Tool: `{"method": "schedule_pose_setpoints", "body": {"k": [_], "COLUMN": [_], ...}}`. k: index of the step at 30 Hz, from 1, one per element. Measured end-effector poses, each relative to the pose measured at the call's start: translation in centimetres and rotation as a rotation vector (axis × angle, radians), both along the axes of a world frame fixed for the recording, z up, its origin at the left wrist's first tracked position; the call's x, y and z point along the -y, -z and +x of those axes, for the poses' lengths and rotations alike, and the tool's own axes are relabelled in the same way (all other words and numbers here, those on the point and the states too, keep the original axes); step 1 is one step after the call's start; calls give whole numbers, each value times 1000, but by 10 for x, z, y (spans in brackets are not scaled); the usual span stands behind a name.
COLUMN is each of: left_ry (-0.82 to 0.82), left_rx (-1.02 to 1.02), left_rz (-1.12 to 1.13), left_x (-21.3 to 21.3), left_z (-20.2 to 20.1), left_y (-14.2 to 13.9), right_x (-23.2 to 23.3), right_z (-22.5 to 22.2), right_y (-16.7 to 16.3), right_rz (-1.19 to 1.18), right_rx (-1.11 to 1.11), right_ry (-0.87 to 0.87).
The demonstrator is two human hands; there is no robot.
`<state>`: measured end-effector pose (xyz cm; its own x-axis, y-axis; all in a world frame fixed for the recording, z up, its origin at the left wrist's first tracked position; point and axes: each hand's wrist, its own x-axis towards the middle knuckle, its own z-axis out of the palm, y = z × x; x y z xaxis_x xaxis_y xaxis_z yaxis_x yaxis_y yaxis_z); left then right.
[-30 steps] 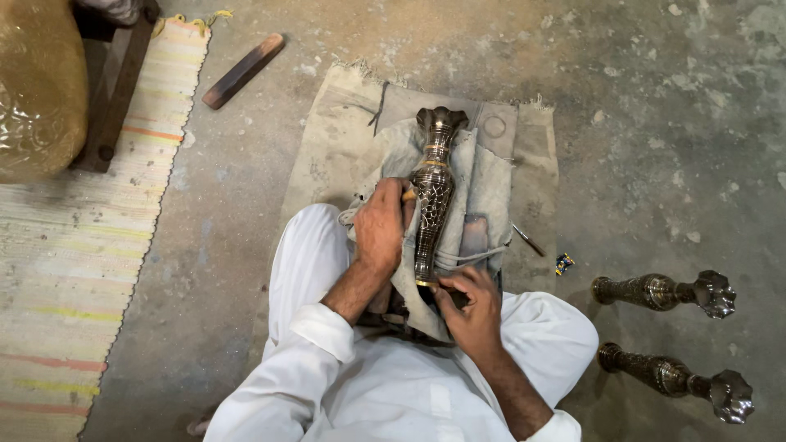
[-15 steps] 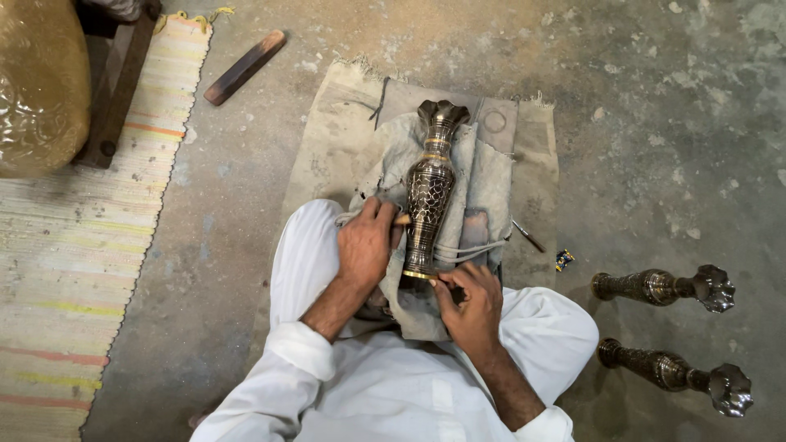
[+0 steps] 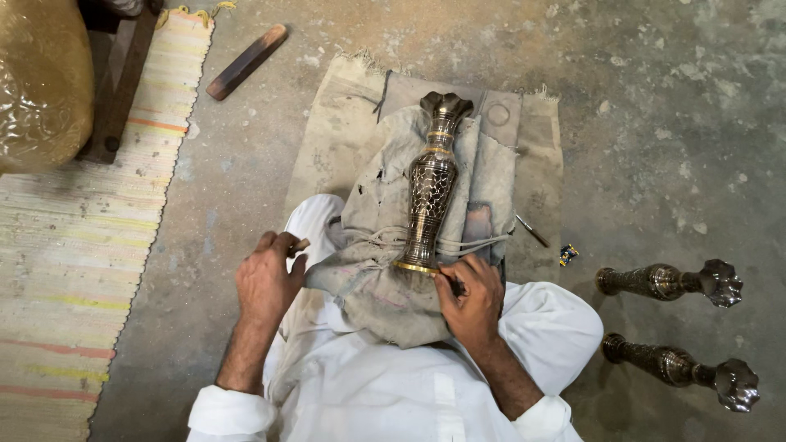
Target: The person sits cross-legged on the floor with an ornate brass vase braced against a cloth pad on their lap. They hold a small chisel against the vase surface and repeatedly strike it with a wooden mallet, repositioning the chisel and rotating the vase to work different areas of the pattern.
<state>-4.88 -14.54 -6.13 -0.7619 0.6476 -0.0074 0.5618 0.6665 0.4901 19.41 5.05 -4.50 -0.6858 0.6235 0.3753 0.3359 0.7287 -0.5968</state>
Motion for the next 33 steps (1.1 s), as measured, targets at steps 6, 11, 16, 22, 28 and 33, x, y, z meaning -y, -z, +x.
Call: {"method": "schedule_pose_setpoints", "body": {"k": [6, 11, 16, 22, 28, 33], "left_ry": [314, 402, 513, 752, 892, 791], "left_rx": [129, -4, -156, -114, 85, 138], "left_rz": [386, 198, 28, 69, 160, 391], "left_x": [-53, -74, -53, -26, -27, -48], "left_z": [26, 35, 37, 72, 88, 75], "left_y": [-4, -15, -17, -14, -23, -28], "right_x": [-2, -7, -11, -11, -4, 1], "right_z": [0, 2, 4, 0, 3, 17], "right_y": [-1, -10, -21, -27, -21, -17], "right_rz": [-107, -139, -295, -85, 41, -63], "right_rx": [-15, -84, -147, -101, 14, 41], "right_ry": [21, 9, 56, -12, -104, -195]}}
